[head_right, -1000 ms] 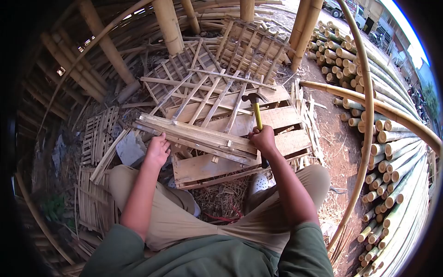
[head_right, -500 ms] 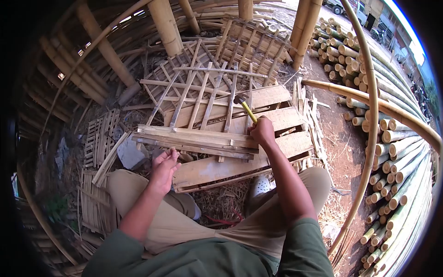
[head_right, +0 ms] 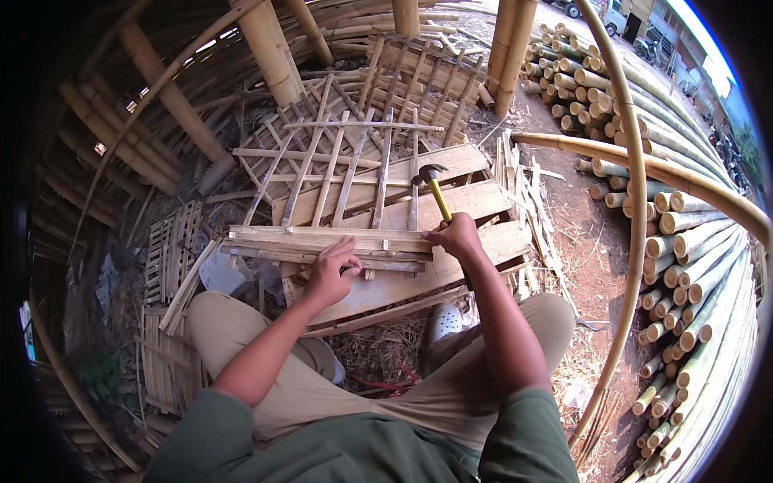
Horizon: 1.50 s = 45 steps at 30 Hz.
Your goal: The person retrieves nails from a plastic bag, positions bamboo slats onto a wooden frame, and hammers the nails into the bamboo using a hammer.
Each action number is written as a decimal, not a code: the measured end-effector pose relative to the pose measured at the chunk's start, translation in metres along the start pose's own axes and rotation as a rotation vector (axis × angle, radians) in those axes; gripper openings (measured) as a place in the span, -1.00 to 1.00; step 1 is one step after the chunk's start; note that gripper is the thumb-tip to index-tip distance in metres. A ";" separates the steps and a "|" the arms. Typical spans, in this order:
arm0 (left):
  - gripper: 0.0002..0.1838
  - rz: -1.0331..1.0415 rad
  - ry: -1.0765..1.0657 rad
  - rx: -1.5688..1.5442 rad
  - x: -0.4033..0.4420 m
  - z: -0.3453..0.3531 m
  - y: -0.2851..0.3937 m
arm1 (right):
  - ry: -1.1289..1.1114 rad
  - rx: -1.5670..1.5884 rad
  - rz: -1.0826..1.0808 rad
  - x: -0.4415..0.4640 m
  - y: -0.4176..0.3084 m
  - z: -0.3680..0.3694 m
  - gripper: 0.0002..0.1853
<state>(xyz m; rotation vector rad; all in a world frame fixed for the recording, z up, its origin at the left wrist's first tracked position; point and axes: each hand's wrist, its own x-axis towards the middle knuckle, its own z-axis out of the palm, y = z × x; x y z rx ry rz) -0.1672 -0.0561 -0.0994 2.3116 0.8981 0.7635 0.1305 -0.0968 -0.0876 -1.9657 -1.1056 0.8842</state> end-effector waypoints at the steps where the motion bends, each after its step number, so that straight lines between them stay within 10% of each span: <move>1: -0.90 0.004 0.000 -0.002 0.000 0.001 0.001 | 0.015 -0.029 -0.003 -0.001 0.005 0.001 -0.61; 45: -0.82 -0.028 -0.148 -0.230 0.103 0.065 0.017 | 0.070 -0.249 0.078 0.004 0.011 0.012 -0.38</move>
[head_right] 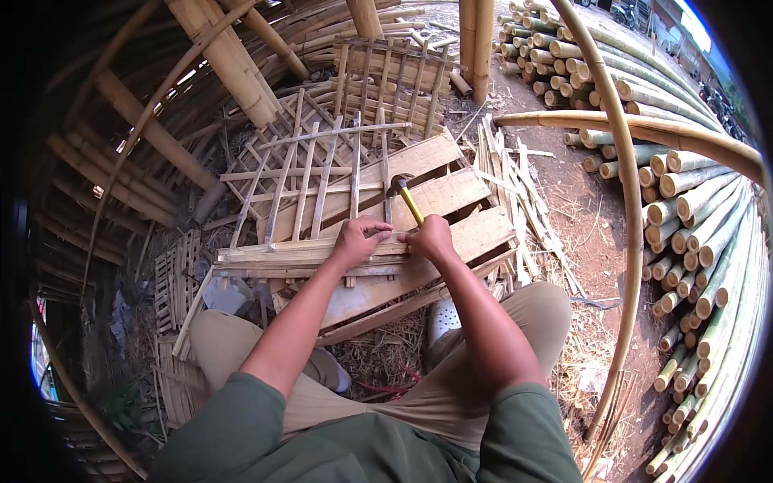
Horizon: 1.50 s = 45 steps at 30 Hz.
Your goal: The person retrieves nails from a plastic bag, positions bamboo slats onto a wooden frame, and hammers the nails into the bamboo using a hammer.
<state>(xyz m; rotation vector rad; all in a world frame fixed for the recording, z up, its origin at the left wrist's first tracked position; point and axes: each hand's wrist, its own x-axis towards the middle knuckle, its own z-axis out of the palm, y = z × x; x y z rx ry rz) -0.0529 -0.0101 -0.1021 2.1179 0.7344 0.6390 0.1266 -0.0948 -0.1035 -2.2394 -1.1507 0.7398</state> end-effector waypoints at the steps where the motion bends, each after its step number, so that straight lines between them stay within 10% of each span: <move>1: -0.82 0.002 0.000 0.001 0.000 -0.001 0.001 | 0.025 -0.028 -0.073 -0.001 0.002 -0.002 -0.39; 10: -0.81 0.011 0.028 -0.005 -0.001 0.001 -0.002 | 0.121 0.410 -0.073 -0.064 -0.030 -0.058 -0.53; 27: -0.87 0.292 0.086 0.045 0.008 0.008 -0.027 | 0.313 0.288 -0.182 -0.143 -0.019 -0.013 -0.65; 45: -0.91 0.139 0.114 0.223 0.006 0.005 -0.010 | 0.323 0.124 -0.141 -0.138 -0.032 -0.004 -0.63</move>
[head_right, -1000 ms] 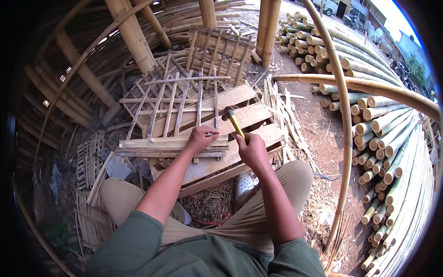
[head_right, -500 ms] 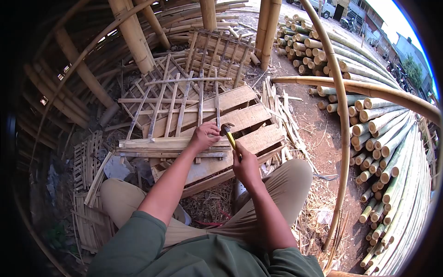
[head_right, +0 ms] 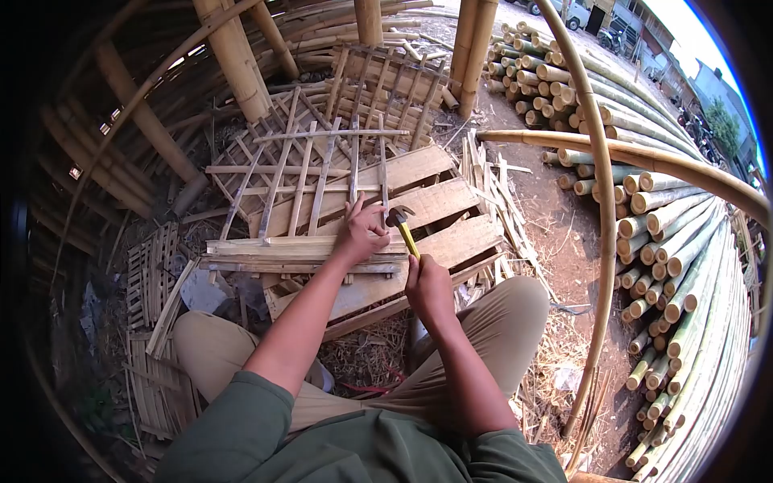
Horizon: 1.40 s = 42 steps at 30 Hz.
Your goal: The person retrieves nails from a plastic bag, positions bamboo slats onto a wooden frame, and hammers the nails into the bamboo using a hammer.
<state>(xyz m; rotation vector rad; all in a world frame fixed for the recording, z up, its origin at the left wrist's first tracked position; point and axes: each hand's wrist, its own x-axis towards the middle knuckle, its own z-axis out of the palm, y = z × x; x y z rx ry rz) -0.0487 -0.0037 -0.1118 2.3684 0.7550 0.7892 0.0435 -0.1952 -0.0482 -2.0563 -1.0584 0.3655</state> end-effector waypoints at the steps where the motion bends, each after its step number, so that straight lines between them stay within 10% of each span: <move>1: -0.91 -0.004 -0.002 0.000 -0.001 0.000 0.000 | 0.011 -0.002 -0.007 -0.001 -0.003 -0.001 -0.64; 42: -0.84 0.026 -0.012 0.004 -0.001 -0.003 0.004 | -0.035 -0.086 0.101 -0.002 0.014 0.006 -0.62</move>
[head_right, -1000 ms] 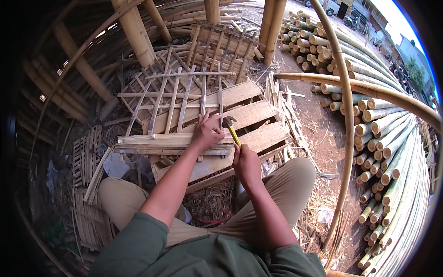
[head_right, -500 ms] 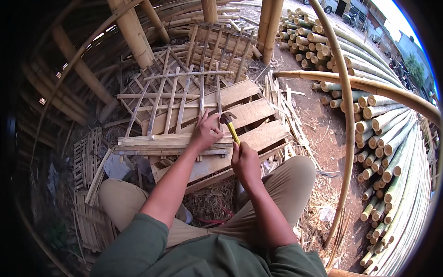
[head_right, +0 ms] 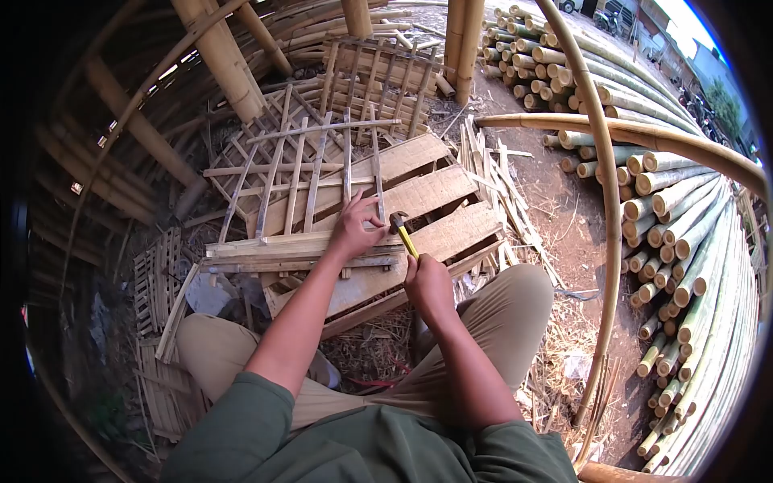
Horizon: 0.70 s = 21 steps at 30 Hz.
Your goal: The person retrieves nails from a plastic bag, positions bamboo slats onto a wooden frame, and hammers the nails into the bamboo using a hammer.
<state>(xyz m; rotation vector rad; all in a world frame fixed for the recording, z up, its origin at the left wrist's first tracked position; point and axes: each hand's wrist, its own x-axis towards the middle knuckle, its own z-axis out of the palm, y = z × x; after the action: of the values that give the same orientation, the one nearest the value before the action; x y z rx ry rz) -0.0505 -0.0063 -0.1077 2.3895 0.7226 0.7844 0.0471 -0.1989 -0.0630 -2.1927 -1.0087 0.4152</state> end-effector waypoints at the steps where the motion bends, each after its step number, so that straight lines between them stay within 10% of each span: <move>1: -0.88 0.012 0.007 -0.015 0.000 0.001 -0.001 | 0.000 -0.011 -0.002 0.000 0.000 0.000 -0.62; 18: -0.52 -0.233 -0.039 -0.178 0.008 -0.015 -0.020 | 0.009 -0.005 -0.054 -0.002 0.005 0.004 -0.63; 21: -0.49 -0.309 -0.050 0.317 0.000 -0.017 -0.011 | 0.004 -0.006 -0.050 -0.001 0.005 0.003 -0.63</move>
<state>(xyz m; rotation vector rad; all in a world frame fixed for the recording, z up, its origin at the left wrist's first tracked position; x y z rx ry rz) -0.0653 0.0069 -0.1023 2.4706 1.2368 0.5092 0.0475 -0.2009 -0.0691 -2.1682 -1.0618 0.3857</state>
